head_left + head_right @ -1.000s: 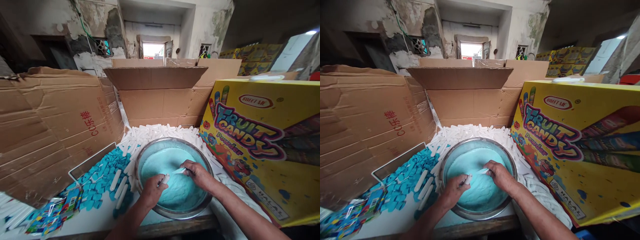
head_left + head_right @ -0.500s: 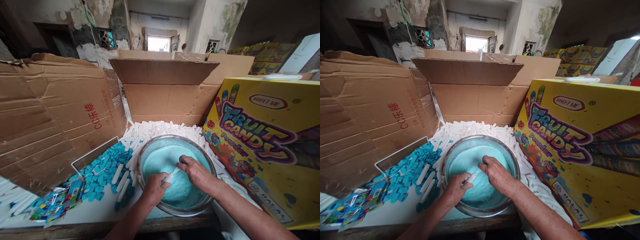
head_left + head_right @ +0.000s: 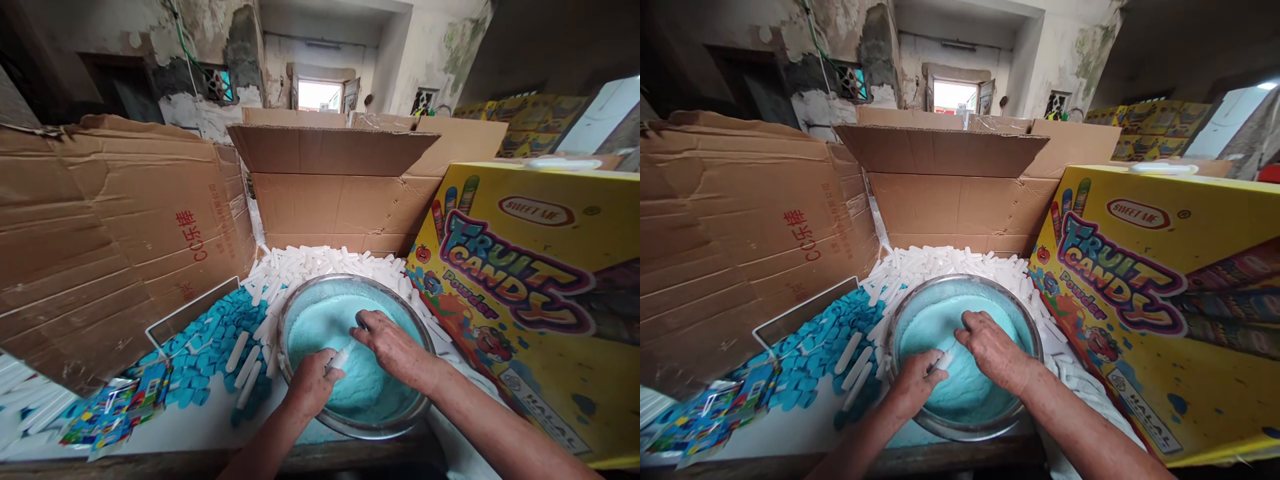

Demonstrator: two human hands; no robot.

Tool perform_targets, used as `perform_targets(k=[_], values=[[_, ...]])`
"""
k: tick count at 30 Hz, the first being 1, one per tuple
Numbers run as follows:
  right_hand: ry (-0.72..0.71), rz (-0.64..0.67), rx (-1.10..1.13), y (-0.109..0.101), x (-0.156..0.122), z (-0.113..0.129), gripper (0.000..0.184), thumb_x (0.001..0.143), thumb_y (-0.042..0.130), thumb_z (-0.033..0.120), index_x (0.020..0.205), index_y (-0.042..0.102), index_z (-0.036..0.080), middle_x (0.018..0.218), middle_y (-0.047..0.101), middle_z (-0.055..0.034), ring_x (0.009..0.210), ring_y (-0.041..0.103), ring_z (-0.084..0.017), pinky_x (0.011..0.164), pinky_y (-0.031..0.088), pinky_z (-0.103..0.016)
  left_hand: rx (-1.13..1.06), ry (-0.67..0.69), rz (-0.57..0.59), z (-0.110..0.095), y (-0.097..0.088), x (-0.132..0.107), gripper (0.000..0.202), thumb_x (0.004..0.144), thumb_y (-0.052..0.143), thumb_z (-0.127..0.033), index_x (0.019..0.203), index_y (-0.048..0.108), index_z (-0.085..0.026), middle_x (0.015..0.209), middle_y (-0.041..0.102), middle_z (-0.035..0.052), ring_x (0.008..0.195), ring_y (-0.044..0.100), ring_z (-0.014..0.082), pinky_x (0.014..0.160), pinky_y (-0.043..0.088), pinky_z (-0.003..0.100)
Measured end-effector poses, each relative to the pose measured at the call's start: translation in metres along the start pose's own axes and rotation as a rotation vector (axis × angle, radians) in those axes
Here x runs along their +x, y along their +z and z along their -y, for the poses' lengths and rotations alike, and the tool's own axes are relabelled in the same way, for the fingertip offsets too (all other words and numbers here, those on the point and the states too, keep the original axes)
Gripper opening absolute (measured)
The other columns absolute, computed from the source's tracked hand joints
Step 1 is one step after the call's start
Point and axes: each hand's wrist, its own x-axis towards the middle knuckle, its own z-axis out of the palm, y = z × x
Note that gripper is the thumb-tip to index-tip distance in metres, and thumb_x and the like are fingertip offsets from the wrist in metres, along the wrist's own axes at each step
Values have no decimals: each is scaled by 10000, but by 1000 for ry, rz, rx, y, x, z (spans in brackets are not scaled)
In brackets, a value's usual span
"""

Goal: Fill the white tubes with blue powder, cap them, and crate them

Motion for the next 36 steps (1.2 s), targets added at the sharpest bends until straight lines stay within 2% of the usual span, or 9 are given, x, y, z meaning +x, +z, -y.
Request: perform_targets(k=[7,14,25,33,36], values=[[-19,-25,0,1,2,1,205,894,391,173,870,594,170,807,487,-59,743,423,-191,681,314,-301,10,4,-14,4,2,0,87,688,545,-200,731,604,-152,605,516,-23,592,445,139,552,262,250],[-30,-52,30,0,2,0,259,901,351,162,842,603,166,782,487,-58,732,429,-189,685,316,-311,7,-10,-5,-1,0,0,58,691,549,-187,708,590,-149,585,474,-35,584,423,127,544,250,245],[-74,-68,-42,-5,-1,6,217,885,388,143,836,599,161,771,503,-59,736,445,-194,691,315,-311,59,-7,3,0,0,0,38,689,550,-182,703,571,-152,592,443,-42,585,400,119,549,249,242],[-26,-96,-7,-4,-5,2,251,880,371,130,862,618,169,791,506,-66,732,452,-189,689,336,-316,110,-2,-5,-3,-1,-2,68,697,553,-189,722,606,-154,604,497,-26,593,442,136,555,272,251],[93,-129,33,2,-13,-10,316,846,354,62,938,630,183,843,531,-76,742,475,-181,694,361,-307,52,0,-28,-3,-2,-3,206,686,557,-169,878,628,-165,712,582,3,670,501,159,605,328,259]])
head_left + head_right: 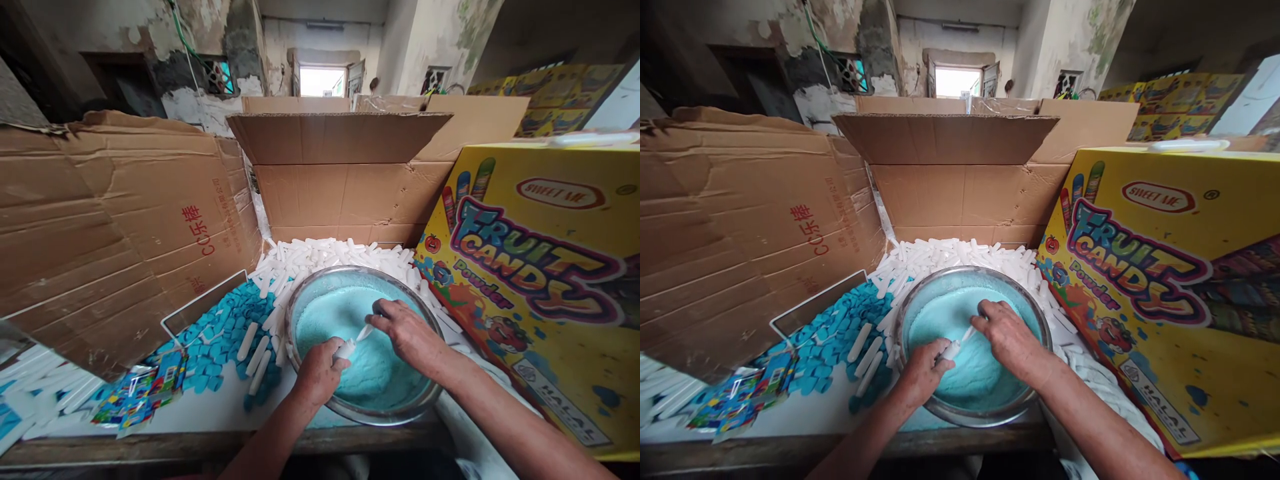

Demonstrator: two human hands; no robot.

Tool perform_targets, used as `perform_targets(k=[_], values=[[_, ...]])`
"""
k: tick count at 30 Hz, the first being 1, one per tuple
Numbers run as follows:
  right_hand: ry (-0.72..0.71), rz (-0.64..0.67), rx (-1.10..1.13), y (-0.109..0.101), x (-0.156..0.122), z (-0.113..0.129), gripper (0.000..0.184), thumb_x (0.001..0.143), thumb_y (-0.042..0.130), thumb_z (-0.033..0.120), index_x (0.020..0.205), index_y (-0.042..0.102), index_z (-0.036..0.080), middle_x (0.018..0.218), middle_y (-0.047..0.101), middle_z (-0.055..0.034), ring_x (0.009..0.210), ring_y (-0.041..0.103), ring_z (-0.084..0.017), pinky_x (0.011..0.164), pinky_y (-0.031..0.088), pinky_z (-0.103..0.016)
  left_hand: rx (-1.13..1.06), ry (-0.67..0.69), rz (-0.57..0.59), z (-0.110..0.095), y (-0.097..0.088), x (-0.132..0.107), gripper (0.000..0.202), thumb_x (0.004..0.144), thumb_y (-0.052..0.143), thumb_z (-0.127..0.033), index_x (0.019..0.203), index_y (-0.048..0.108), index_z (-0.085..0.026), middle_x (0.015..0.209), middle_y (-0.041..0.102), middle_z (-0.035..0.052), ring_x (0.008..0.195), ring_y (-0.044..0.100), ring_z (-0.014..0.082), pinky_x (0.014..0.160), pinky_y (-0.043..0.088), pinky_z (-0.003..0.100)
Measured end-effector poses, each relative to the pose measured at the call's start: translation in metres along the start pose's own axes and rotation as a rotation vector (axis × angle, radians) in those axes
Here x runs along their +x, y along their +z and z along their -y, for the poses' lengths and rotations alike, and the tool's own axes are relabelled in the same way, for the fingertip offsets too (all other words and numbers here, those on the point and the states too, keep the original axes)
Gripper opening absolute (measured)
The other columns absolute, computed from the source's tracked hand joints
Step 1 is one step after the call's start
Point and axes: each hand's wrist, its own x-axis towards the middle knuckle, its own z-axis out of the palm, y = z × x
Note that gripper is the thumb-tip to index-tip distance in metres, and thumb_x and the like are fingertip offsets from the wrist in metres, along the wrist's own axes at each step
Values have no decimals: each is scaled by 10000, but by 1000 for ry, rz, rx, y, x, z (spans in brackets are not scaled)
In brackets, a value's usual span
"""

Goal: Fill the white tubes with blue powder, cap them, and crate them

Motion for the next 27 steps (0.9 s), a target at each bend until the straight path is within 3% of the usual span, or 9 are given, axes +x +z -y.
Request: perform_targets(k=[4,8,11,16,19,23,25,27], values=[[181,102,145,25,-17,-9,347,790,389,37,952,649,200,841,563,-70,747,528,-177,687,402,-290,-241,-21,47,3,-2,4,549,654,542,-108,1191,488,-206,842,626,6,767,546,159,668,382,244],[317,132,292,49,-23,10,451,717,422,9,1119,576,145,1003,578,-126,876,551,-220,791,422,-335,-251,-40,117,5,-1,9,263,666,522,-128,916,595,-168,744,600,-20,706,531,139,604,368,215],[239,138,478,55,-16,30,527,684,407,-18,1168,531,147,997,592,-107,872,561,-190,794,437,-290,-95,9,93,4,2,10,86,654,553,-125,730,581,-154,648,538,-35,636,484,127,564,328,215],[304,98,443,60,-11,37,496,681,350,-31,1078,577,160,935,604,-90,850,572,-194,790,448,-311,2,-18,8,-1,2,6,286,661,588,-114,942,555,-160,727,570,-9,640,505,140,575,353,223],[195,99,453,68,-14,31,409,691,372,13,997,602,158,879,604,-84,814,586,-193,755,468,-305,79,18,28,-5,3,2,219,670,611,-134,883,577,-174,724,596,3,661,525,159,593,370,237],[145,-29,392,65,-16,29,326,769,348,116,966,603,158,881,598,-98,726,600,-190,656,490,-304,46,27,13,-8,4,0,162,664,636,-135,816,603,-179,729,621,4,691,550,169,617,393,239],[175,-133,335,51,-16,37,290,819,346,193,966,596,170,864,602,-92,666,598,-188,580,482,-296,15,33,-12,-8,0,-1,169,698,615,-150,863,599,-182,762,632,1,724,561,164,633,406,231],[247,-271,295,34,-18,54,247,847,372,264,951,585,194,848,612,-80,663,600,-193,559,471,-295,-83,36,-110,-4,-13,-4,177,740,574,-168,916,582,-178,810,634,1,758,565,150,655,419,218]])
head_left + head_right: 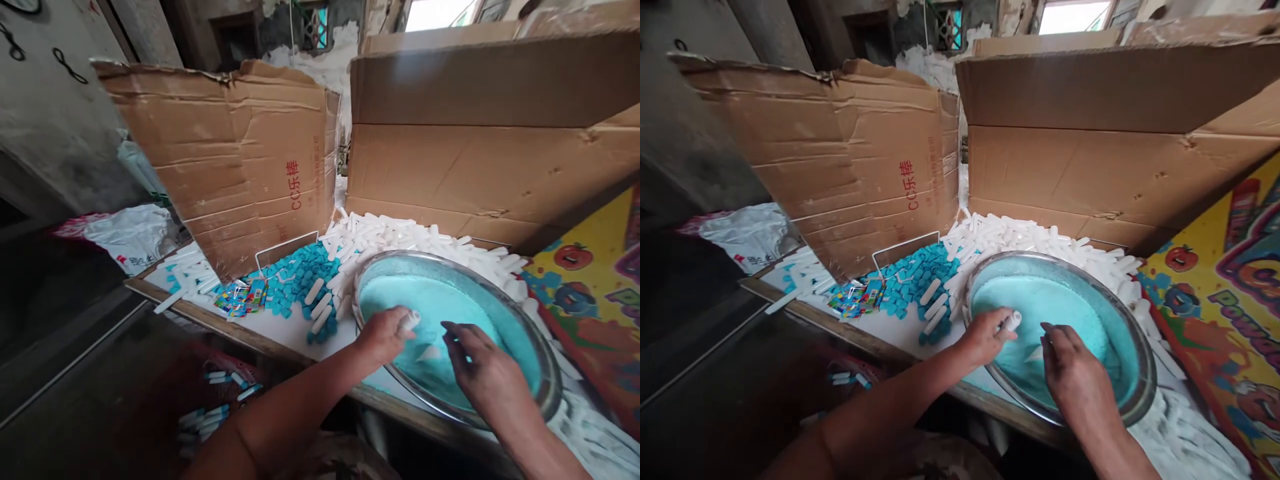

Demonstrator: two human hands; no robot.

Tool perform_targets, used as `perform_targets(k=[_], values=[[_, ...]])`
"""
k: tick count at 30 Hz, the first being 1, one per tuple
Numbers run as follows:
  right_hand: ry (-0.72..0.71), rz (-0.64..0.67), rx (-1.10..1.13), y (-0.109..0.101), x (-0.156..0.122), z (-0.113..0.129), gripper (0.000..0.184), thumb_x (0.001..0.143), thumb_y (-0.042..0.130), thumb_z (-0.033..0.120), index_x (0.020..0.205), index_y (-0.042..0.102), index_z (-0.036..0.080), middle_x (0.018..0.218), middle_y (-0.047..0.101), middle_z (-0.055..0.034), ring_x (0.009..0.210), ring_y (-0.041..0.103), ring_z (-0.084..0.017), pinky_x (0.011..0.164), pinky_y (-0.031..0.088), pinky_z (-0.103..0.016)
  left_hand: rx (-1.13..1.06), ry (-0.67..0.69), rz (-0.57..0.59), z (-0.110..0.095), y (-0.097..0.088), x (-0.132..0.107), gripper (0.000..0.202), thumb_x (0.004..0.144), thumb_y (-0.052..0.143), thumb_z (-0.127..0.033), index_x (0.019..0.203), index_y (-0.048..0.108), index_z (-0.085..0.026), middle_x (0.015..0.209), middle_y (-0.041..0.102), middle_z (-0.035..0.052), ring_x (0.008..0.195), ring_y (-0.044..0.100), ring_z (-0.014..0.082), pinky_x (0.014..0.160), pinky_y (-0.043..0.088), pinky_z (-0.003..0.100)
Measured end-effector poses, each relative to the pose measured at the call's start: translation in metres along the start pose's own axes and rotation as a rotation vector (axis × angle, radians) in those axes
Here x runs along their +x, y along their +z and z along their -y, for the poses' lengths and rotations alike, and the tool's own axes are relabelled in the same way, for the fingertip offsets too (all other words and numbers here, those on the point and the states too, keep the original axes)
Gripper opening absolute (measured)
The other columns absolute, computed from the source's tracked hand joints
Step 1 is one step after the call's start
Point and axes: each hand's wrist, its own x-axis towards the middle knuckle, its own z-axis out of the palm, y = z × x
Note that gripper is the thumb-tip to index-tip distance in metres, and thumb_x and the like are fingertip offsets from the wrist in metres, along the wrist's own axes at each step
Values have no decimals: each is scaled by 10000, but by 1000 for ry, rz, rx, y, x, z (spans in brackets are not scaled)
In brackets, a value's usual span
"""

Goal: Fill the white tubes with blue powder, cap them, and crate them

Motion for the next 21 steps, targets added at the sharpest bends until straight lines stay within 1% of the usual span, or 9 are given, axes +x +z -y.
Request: perform_targets(k=[2,4,6,7,9,11,13,17,21], values=[[-55,-29,110,-4,-5,28,188,847,405,265,895,580,213,821,627,-70,717,609,-197,616,478,-292,-152,4,-169,6,-26,-5,156,743,549,-161,897,573,-169,817,625,-1,772,563,138,686,430,211],[-176,118,313,7,-11,58,205,848,382,199,858,585,225,794,640,-58,739,615,-183,651,481,-275,-266,0,-315,17,-60,-14,94,705,561,-159,799,563,-168,762,605,-15,749,560,132,702,436,218],[-208,348,449,35,-15,84,253,847,356,155,860,601,217,788,642,-56,714,612,-171,627,477,-262,-384,-78,-428,32,-94,-30,104,679,566,-186,780,541,-175,741,592,-22,682,560,122,627,445,217],[-166,443,465,52,-15,94,256,844,360,140,856,606,207,790,640,-57,702,609,-171,623,473,-266,-419,-127,-480,40,-108,-40,126,658,584,-209,768,533,-174,729,587,-23,649,555,119,584,444,213],[-69,547,428,88,-10,109,210,820,412,116,849,609,182,799,642,-63,737,609,-188,659,466,-284,-445,-216,-532,55,-127,-61,186,617,617,-243,766,538,-166,697,580,-24,595,540,110,530,440,206],[-16,600,342,116,1,118,178,807,448,107,864,608,159,850,640,-81,800,604,-208,705,457,-301,-447,-280,-555,69,-133,-81,225,590,639,-263,767,548,-157,671,578,-26,569,529,104,498,435,197],[-32,637,233,132,13,123,192,806,443,89,895,604,146,901,625,-96,829,597,-217,716,449,-305,-454,-326,-570,80,-131,-95,241,575,653,-273,758,552,-153,649,573,-32,550,520,97,477,430,190],[-46,671,-29,140,27,122,299,781,387,3,971,586,119,952,586,-126,819,594,-212,692,442,-301,-485,-361,-583,90,-123,-109,246,568,657,-278,753,557,-150,650,575,-36,555,518,92,480,441,189],[-86,703,-94,144,28,113,306,826,448,121,1110,551,170,1012,547,-122,828,588,-208,694,440,-297,-515,-378,-563,95,-120,-111,252,570,655,-279,764,557,-151,671,584,-29,593,529,103,497,451,193]])
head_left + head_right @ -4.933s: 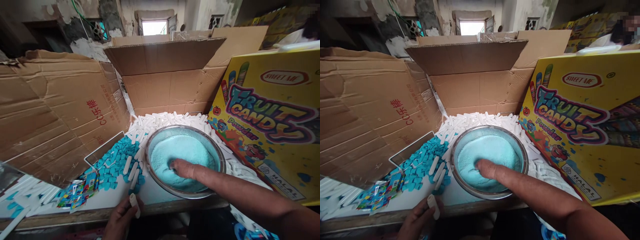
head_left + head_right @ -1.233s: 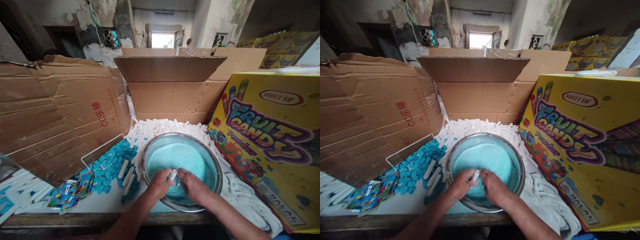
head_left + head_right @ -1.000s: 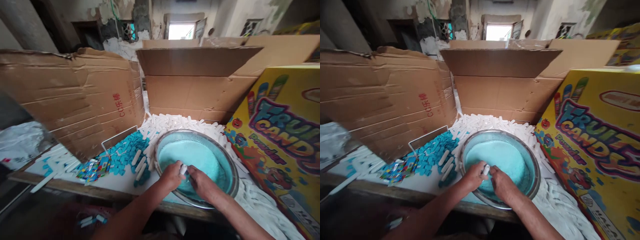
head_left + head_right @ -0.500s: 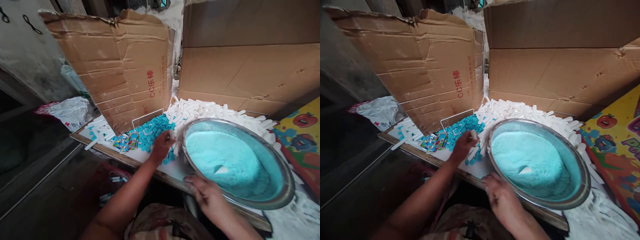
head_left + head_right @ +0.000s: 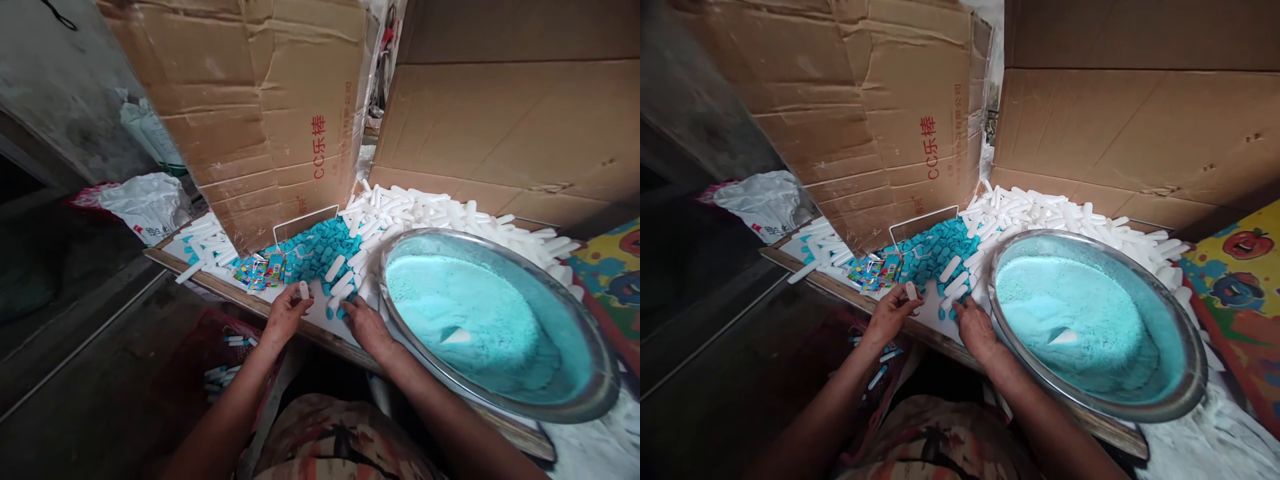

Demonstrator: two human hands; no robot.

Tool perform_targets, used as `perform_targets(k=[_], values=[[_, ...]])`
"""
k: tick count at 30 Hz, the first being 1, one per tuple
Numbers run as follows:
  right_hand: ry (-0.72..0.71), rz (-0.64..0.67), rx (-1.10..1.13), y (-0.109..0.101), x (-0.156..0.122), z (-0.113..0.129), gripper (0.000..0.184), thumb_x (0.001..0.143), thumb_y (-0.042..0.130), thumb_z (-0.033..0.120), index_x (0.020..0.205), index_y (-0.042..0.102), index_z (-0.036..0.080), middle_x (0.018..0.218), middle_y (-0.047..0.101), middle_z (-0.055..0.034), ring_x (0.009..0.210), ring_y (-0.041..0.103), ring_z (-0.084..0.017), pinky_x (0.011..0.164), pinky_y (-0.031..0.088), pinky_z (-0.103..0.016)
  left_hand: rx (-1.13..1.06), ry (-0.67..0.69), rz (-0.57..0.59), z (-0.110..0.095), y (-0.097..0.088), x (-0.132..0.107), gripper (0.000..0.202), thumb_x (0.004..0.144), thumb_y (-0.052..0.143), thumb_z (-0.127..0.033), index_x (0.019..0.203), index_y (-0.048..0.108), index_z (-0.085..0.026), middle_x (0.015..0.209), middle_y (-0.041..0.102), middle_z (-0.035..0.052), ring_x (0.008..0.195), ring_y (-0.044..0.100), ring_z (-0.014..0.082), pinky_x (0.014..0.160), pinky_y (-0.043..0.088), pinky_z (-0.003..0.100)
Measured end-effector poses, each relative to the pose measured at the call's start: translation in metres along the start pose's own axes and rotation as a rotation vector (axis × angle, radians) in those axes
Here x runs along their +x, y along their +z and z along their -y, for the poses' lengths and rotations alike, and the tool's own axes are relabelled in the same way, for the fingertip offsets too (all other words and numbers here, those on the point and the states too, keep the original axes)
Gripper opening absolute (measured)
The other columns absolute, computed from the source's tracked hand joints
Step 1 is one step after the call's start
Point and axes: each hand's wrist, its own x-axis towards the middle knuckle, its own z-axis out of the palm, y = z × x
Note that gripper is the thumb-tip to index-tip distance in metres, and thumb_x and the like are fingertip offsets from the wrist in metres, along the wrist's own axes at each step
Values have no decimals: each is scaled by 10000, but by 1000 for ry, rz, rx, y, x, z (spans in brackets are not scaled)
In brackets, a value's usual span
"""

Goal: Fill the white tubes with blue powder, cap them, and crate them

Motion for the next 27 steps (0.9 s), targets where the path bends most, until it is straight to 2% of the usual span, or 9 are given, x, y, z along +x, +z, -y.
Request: perform_targets(k=[5,10,12,15,17,19,21,23,27], values=[[-95,-25,-32,2,1,-4,244,825,503,218,1048,580,154,1014,536,-123,843,572,-217,733,436,-309,33,-16,83,7,4,-2,221,597,638,-271,774,560,-163,696,591,-22,622,532,116,533,432,204],[-134,-113,79,8,-4,-10,192,839,437,192,885,611,125,900,564,-123,814,564,-219,736,445,-332,78,66,124,8,4,-9,156,630,625,-257,740,565,-163,698,579,-22,680,538,128,645,415,227],[-113,-196,277,13,-6,-12,163,804,454,166,856,606,143,882,581,-107,809,564,-209,740,448,-332,96,68,169,9,4,-13,148,648,618,-264,743,568,-162,713,582,-17,701,540,136,670,416,235],[-40,-287,735,15,-11,-12,118,772,481,220,808,585,178,749,596,-39,699,567,-171,661,459,-296,98,34,285,14,10,-18,183,662,614,-266,807,590,-157,749,599,-5,720,545,146,679,419,242],[7,-252,1015,12,-16,-9,136,770,485,300,789,563,190,630,562,8,575,541,-142,573,450,-271,65,-3,370,18,17,-20,272,663,615,-262,913,596,-157,775,615,2,735,557,157,693,426,255],[27,-188,1186,8,-20,-5,173,756,500,359,768,548,194,568,530,34,509,515,-126,534,437,-262,32,-15,423,20,24,-20,331,668,606,-258,981,585,-155,803,625,9,757,564,167,715,433,270],[33,-166,1239,3,-23,-2,191,721,542,386,739,555,196,570,538,35,521,518,-126,551,435,-267,53,18,438,19,28,-19,313,674,591,-252,970,592,-149,827,626,15,787,559,174,732,433,273],[58,-204,1212,-1,-28,0,207,683,583,406,711,574,201,583,548,30,548,515,-131,554,426,-267,123,59,438,15,28,-18,287,675,581,-249,945,602,-151,827,621,10,799,550,176,731,428,265],[133,-274,1149,-11,-43,3,260,707,569,458,682,558,199,567,528,21,515,473,-120,482,378,-244,252,88,440,7,19,-21,268,666,580,-269,910,604,-162,778,597,-9,754,526,164,685,411,238]])
